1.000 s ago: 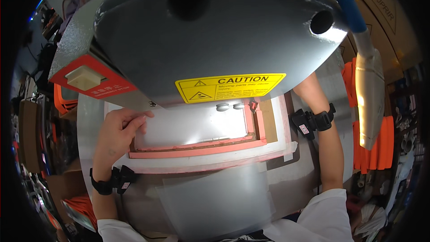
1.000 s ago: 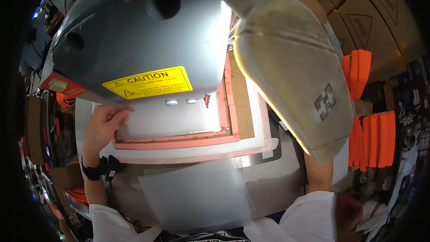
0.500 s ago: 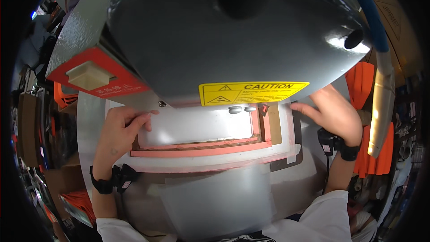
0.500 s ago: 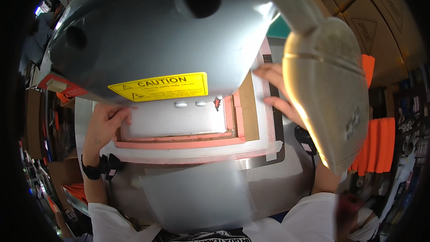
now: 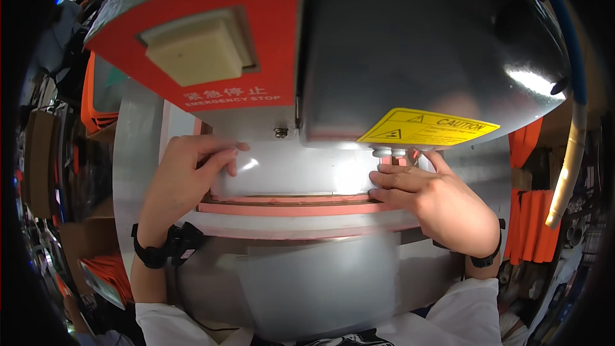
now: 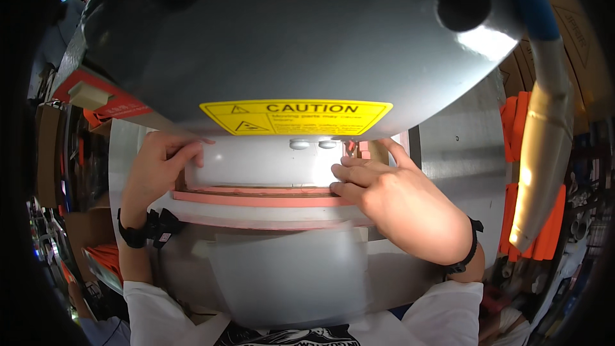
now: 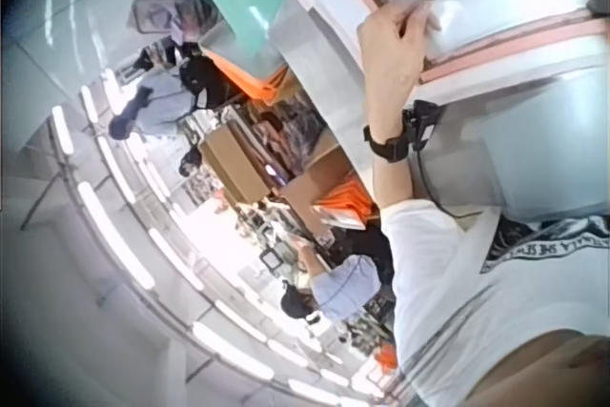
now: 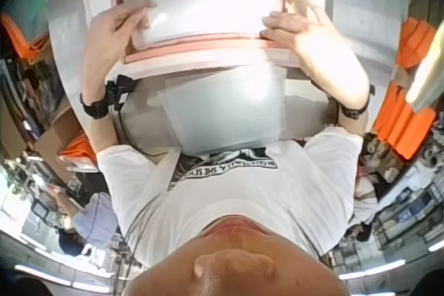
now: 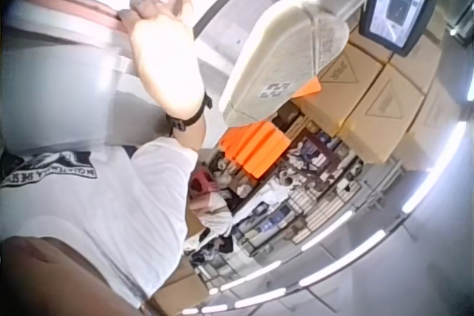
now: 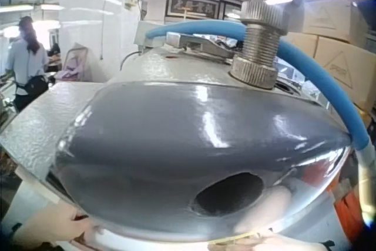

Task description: Operating an automated industrial sewing or pressing machine to process fabric or leather parts.

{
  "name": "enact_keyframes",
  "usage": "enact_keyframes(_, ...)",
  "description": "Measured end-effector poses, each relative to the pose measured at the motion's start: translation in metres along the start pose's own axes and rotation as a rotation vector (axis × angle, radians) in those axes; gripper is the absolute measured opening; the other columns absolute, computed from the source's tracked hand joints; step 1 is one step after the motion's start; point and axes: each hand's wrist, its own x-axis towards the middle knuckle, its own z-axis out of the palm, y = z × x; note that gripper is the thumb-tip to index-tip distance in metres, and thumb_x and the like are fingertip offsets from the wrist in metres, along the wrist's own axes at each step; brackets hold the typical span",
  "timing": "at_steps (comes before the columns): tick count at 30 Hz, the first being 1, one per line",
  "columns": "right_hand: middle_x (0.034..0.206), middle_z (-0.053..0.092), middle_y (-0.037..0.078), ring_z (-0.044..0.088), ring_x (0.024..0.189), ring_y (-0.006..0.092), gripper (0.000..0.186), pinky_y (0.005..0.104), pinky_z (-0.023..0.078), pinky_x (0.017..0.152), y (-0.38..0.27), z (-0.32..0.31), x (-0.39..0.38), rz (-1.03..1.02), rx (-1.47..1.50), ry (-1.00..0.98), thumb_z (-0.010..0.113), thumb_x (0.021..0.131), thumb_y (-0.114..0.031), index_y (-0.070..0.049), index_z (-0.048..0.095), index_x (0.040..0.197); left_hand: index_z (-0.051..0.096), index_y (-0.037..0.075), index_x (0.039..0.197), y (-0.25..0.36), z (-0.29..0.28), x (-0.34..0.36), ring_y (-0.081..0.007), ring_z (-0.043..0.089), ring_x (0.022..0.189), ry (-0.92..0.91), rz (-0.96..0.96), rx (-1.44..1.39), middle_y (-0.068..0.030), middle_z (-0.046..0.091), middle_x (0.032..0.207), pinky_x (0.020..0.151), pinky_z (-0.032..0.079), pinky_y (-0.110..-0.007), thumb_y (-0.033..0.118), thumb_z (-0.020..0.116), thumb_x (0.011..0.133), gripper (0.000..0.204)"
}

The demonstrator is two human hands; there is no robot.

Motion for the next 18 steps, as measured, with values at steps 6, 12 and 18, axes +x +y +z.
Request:
enact_keyframes(6,0.134,0.051,0.010,0.044,0.129,0.0262,0.061,0.0472,0.034,0.106,-0.008,0.006,0.012,-0.044,0.092,0.137,0.057,0.066,0.007,-0.005,0.054,0.126,0.070,-0.003,0.093,-0.012,-0.004,0.002,-0.0040,0.045,0.042,-0.026,0.041,-0.063,0.0009,0.057,0.061,0.042,0.036,-0.020,0.008,0.054,0.090,0.020)
enact_keyframes(12,0.136,0.050,0.008,0.046,0.127,0.0257,0.057,0.0440,0.036,0.106,0.003,0.003,0.006,0.021,0.079,0.086,0.055,0.071,0.008,-0.005,0.053,0.127,0.069,-0.004,0.096,-0.004,-0.004,0.002,-0.0042,0.047,0.041,-0.066,-0.022,-0.058,0.0009,0.058,0.061,0.040,0.038,-0.021,0.006,0.053,0.090,0.020)
enact_keyframes(18,0.136,0.051,0.005,0.051,0.120,0.0245,0.052,0.0431,0.041,0.101,-0.002,0.011,0.011,-0.014,0.082,0.149,0.057,0.069,0.006,-0.008,0.060,0.120,0.069,-0.004,0.096,-0.005,-0.003,0.000,-0.0063,0.049,0.041,-0.047,0.016,-0.052,-0.0012,0.059,0.061,0.040,0.038,-0.022,0.006,0.055,0.089,0.019)
